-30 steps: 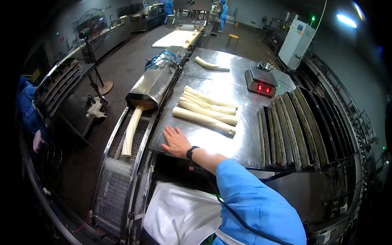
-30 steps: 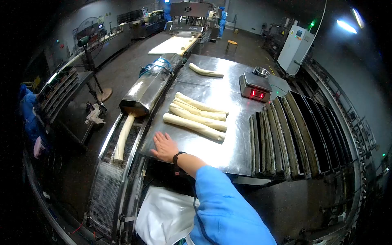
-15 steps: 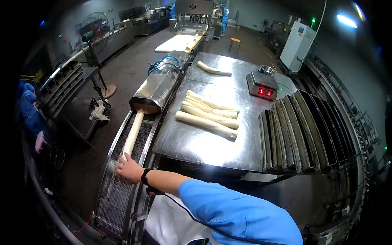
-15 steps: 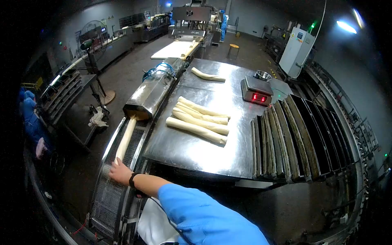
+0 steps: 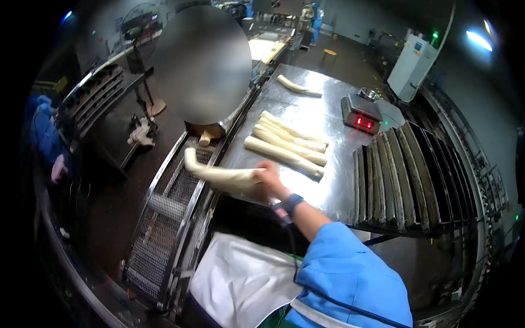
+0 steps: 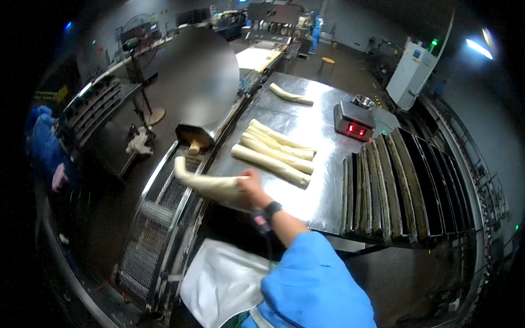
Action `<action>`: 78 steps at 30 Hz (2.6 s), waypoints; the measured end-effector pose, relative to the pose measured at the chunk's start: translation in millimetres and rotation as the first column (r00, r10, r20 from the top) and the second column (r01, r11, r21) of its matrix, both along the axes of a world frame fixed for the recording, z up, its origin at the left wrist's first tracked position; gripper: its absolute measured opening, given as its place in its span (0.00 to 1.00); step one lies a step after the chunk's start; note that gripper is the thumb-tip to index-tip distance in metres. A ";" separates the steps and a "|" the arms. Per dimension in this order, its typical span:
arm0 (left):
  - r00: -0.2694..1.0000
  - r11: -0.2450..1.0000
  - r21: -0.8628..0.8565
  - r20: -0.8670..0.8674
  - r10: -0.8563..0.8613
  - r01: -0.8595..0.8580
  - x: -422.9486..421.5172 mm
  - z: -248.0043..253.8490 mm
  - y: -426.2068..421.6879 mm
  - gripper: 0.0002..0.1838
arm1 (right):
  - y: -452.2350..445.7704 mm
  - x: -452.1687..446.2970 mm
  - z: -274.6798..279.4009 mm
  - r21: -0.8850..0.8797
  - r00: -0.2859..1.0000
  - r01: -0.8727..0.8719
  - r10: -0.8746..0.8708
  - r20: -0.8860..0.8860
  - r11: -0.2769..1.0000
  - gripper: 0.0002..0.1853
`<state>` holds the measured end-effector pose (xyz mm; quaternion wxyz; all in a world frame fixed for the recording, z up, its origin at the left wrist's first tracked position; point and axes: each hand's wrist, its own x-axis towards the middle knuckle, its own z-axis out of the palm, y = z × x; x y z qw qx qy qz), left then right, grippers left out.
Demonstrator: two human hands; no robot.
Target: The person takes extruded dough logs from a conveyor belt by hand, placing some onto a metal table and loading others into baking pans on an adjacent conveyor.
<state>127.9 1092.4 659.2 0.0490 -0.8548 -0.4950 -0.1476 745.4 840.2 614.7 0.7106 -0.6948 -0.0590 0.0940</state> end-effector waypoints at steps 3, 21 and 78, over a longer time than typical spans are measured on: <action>0.993 0.994 -0.064 -0.083 0.088 -0.094 -6.1 -4.2 -1.6 0.31 | -79.4 0.9 -12.2 -0.328 0.916 0.352 -0.250 0.314 0.877 0.11; 0.955 0.922 -0.253 -0.040 0.294 -0.294 2.5 -5.1 -6.9 0.25 | -19.2 -2.0 -20.2 -0.605 0.521 0.290 0.408 0.750 0.742 0.10; 0.936 0.920 -0.229 0.080 0.344 -0.318 -9.2 -21.8 -1.2 0.23 | -78.8 -17.0 15.1 -0.730 0.600 0.504 0.421 0.680 0.461 0.22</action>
